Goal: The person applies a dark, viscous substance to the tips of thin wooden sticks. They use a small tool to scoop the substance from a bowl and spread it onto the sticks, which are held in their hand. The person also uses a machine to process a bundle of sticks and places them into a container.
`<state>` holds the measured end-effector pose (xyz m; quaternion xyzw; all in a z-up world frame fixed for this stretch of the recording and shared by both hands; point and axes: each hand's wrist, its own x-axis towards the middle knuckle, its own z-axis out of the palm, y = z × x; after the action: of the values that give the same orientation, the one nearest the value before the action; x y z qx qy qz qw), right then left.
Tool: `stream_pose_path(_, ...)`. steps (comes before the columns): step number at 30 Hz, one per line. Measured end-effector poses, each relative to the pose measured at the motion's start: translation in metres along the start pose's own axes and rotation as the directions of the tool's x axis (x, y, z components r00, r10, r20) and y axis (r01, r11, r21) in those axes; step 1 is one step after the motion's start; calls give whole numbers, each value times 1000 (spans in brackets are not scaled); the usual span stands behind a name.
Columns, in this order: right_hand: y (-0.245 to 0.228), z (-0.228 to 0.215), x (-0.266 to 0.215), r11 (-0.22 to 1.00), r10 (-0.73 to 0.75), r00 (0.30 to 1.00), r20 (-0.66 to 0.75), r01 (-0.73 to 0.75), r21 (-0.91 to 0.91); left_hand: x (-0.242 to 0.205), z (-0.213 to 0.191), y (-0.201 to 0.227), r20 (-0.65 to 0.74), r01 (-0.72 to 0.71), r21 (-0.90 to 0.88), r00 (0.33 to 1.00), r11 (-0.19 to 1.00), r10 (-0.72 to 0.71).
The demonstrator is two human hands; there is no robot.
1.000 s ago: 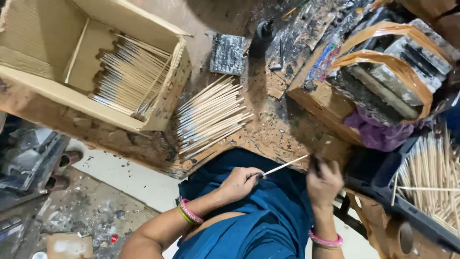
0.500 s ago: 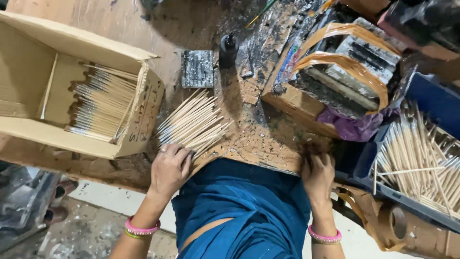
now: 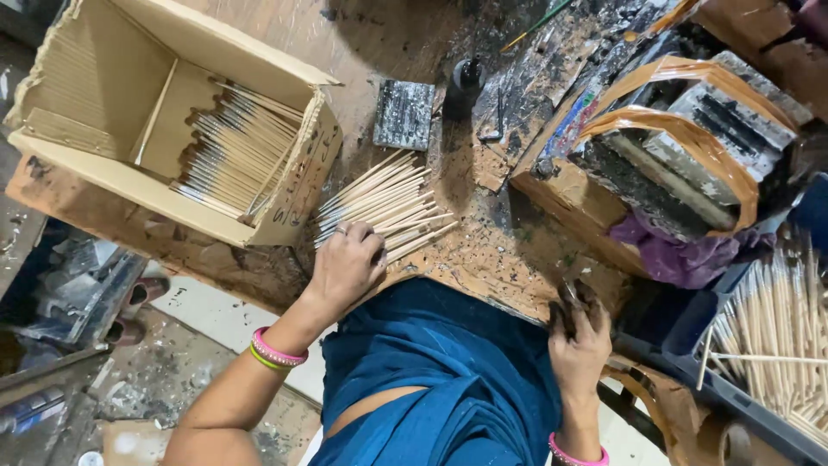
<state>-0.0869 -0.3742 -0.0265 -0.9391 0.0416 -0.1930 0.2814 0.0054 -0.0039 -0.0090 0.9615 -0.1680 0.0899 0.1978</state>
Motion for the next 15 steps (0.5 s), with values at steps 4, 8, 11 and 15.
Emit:
stream_pose_path(4,6,0,-5,999,12,1000,3,-12,38,2,8,1,56,5,91,998,996,-10)
stream_pose_path(8,6,-11,-6,998,-6,1000,-19,7,70,2,-23,16,26,14,-35,1000,999,-13)
stream_pose_path(11,9,-22,-11,985,63,998,-16,-59,163,-12,-36,27,-141,113,-375,974,920,-177)
stream_pose_path(15,2,-27,-8,973,110,993,-34,-101,209,-30,-13,19,-16,223,-907,830,357,-558)
